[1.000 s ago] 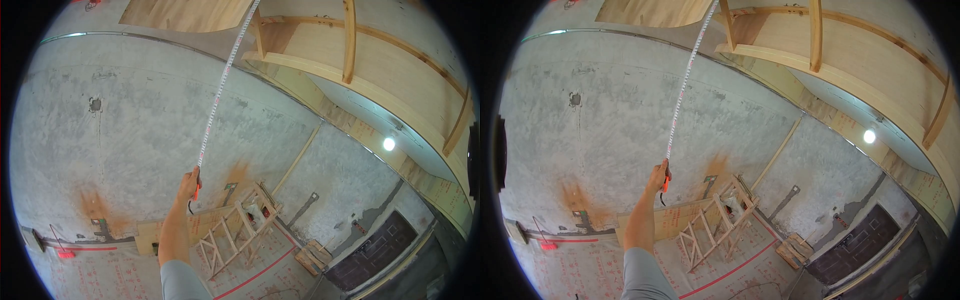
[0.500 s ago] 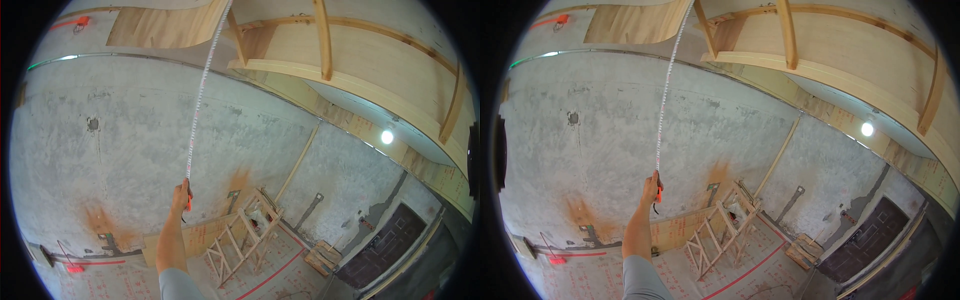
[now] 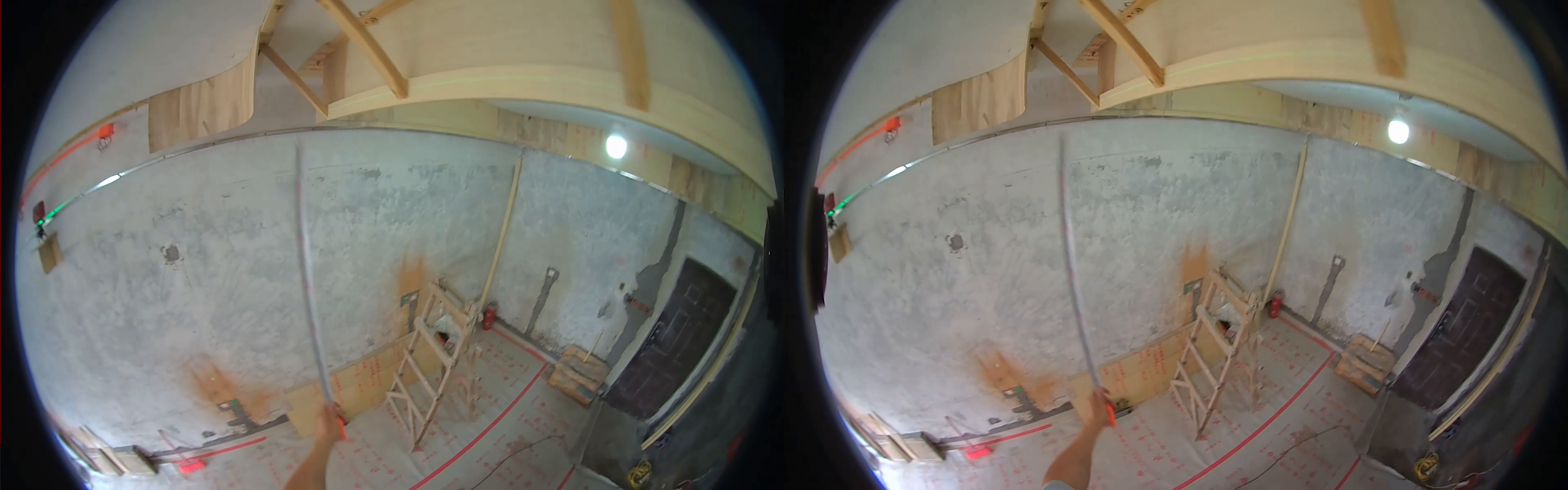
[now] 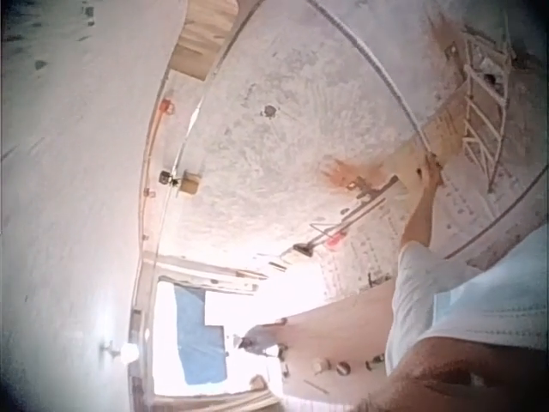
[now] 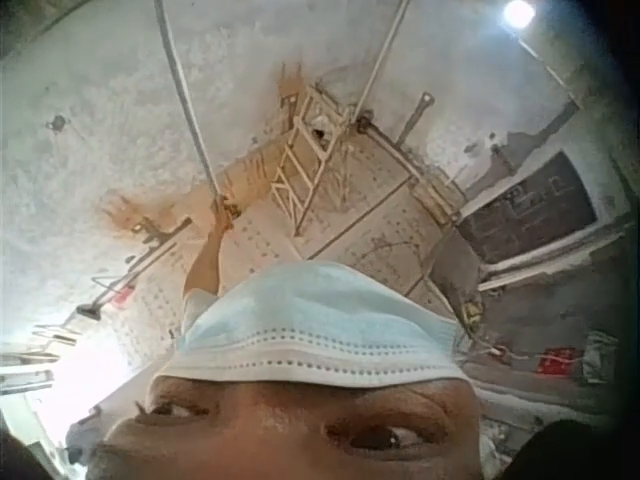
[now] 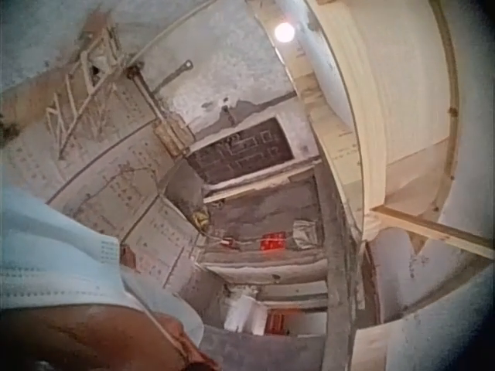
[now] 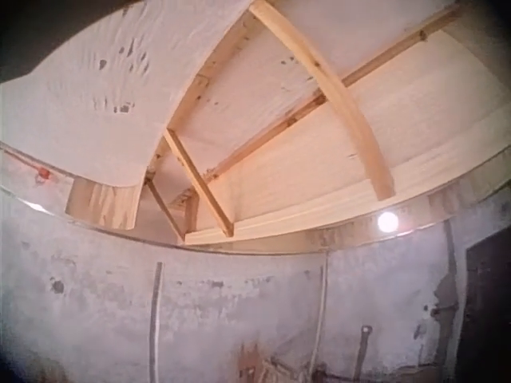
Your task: Measuring, grinding, and marking wood and metal components during interior renovation.
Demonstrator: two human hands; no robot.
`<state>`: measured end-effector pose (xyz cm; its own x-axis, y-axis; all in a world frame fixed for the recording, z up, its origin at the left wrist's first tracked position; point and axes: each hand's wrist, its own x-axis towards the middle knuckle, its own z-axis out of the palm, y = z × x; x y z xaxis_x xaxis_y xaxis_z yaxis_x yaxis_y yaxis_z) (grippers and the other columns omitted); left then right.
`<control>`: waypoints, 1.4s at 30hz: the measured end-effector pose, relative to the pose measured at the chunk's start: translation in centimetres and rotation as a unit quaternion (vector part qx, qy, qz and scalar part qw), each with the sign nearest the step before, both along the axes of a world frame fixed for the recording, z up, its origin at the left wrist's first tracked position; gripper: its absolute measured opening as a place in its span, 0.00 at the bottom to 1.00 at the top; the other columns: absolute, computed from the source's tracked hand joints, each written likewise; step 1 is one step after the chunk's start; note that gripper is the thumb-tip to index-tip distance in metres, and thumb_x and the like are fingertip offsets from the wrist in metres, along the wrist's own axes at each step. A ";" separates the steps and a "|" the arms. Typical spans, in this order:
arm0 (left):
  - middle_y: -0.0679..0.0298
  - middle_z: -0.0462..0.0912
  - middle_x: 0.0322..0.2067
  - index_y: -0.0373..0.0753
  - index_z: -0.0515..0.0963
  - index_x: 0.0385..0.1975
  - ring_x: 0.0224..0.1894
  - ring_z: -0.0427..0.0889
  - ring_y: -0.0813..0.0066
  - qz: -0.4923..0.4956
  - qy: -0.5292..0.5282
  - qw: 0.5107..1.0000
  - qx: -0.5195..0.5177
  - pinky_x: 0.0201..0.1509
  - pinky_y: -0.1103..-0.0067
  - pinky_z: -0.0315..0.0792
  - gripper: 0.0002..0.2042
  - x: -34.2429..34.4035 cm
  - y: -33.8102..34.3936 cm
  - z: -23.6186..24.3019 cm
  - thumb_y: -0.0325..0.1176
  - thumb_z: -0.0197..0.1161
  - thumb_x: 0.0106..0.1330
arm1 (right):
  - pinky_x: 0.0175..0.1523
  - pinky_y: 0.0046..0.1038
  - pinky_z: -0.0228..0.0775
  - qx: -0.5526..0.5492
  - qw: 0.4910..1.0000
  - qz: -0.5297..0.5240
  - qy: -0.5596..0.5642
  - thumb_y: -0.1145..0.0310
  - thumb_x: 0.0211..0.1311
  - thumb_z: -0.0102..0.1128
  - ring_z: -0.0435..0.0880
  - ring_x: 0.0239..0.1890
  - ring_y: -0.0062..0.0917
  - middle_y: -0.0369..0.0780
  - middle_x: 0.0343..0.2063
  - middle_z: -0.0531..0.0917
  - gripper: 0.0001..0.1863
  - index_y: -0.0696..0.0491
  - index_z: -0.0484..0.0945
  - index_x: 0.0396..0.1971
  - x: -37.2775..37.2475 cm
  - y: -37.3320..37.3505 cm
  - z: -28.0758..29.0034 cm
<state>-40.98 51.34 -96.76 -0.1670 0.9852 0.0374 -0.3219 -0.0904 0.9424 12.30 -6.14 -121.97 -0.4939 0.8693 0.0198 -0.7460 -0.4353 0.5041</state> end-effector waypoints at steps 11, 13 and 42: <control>0.57 0.81 0.29 0.37 0.74 0.36 0.28 0.82 0.64 -0.275 0.072 0.839 -0.465 0.36 0.66 0.81 0.22 11.9 -34.8 -0.5 0.51 0.45 0.78 | 0.48 0.43 0.72 -0.322 -0.024 -0.009 0.946 0.55 0.60 0.64 0.83 0.40 0.42 0.44 0.32 0.86 0.15 0.49 0.83 0.39 -12.6 10.6 14.0; 0.56 0.81 0.32 0.37 0.74 0.38 0.33 0.83 0.63 -0.326 0.035 0.816 -0.476 0.39 0.64 0.81 0.20 13.0 -37.4 3.3 0.47 0.43 0.79 | 0.45 0.45 0.74 -0.334 0.032 0.059 0.940 0.56 0.58 0.65 0.83 0.37 0.45 0.44 0.29 0.86 0.12 0.48 0.84 0.35 -13.1 11.4 13.6; 0.59 0.86 0.25 0.33 0.84 0.29 0.27 0.82 0.72 -0.072 0.345 0.785 -0.510 0.37 0.72 0.76 0.24 7.7 -61.6 -8.3 0.44 0.46 0.75 | 0.39 0.43 0.68 -0.369 -0.065 0.019 0.927 0.70 0.54 0.62 0.78 0.34 0.39 0.38 0.22 0.77 0.05 0.47 0.73 0.26 -11.3 11.3 19.0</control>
